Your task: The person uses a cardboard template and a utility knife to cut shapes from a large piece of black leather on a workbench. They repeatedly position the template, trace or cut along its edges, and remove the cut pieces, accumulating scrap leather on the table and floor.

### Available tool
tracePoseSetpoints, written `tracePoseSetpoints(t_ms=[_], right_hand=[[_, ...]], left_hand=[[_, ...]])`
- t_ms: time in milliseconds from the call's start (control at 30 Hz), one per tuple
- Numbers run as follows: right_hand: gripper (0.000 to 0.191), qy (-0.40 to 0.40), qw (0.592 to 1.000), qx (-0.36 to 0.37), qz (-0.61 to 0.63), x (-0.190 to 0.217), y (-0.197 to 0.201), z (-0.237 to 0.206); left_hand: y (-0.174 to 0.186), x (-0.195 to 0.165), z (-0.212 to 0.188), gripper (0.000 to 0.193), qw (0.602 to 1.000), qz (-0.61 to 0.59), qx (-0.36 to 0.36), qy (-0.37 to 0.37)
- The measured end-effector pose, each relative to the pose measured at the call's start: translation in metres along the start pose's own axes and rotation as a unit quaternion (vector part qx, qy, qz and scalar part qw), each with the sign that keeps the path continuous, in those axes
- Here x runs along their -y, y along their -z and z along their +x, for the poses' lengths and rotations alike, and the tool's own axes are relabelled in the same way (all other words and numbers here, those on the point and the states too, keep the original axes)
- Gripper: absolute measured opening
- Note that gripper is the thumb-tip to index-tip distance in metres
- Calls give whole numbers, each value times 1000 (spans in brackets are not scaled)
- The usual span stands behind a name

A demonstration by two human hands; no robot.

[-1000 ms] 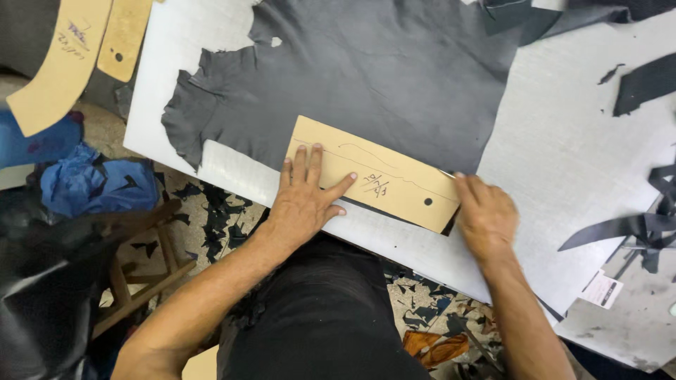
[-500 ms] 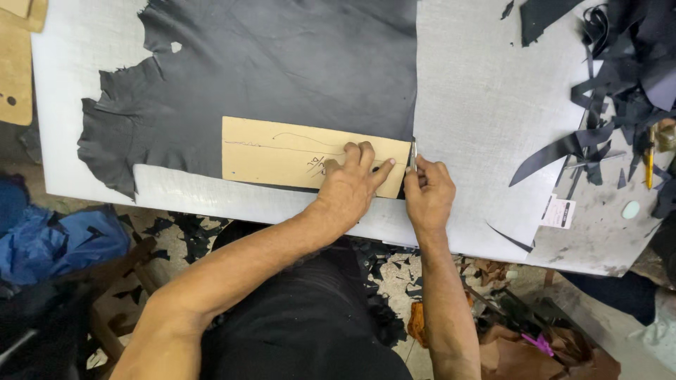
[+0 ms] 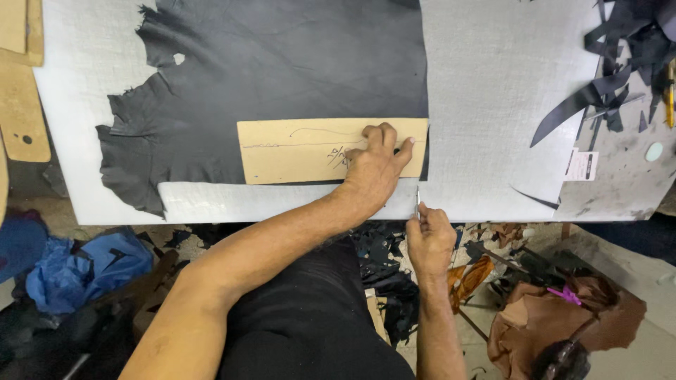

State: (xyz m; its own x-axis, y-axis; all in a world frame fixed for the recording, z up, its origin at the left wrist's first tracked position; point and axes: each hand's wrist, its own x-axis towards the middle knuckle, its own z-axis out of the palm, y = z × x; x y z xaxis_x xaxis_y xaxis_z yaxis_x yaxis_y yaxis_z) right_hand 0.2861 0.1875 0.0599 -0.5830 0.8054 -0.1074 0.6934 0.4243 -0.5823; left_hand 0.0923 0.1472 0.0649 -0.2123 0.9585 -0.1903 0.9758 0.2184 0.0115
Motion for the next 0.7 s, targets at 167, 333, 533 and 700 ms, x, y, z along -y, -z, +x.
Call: tracePoseSetpoints(t_ms=[167,333,533,700], right_hand=[[24,-3,987,74,-145,12,26,-12],[24,5,989,82,120,85,-52,-42],[28,72,969,105,210,180,-171,-29],[20,108,982,30,155,227,-199,2]], left_hand=[[-6,43,-18,42,963,-257,-63,-43],[-26,179,-57,24,960,-256,22,-116],[-35,226,-32,27,957,-233,133,-107],[-38,217,-25,26,956,-163,124,-210]])
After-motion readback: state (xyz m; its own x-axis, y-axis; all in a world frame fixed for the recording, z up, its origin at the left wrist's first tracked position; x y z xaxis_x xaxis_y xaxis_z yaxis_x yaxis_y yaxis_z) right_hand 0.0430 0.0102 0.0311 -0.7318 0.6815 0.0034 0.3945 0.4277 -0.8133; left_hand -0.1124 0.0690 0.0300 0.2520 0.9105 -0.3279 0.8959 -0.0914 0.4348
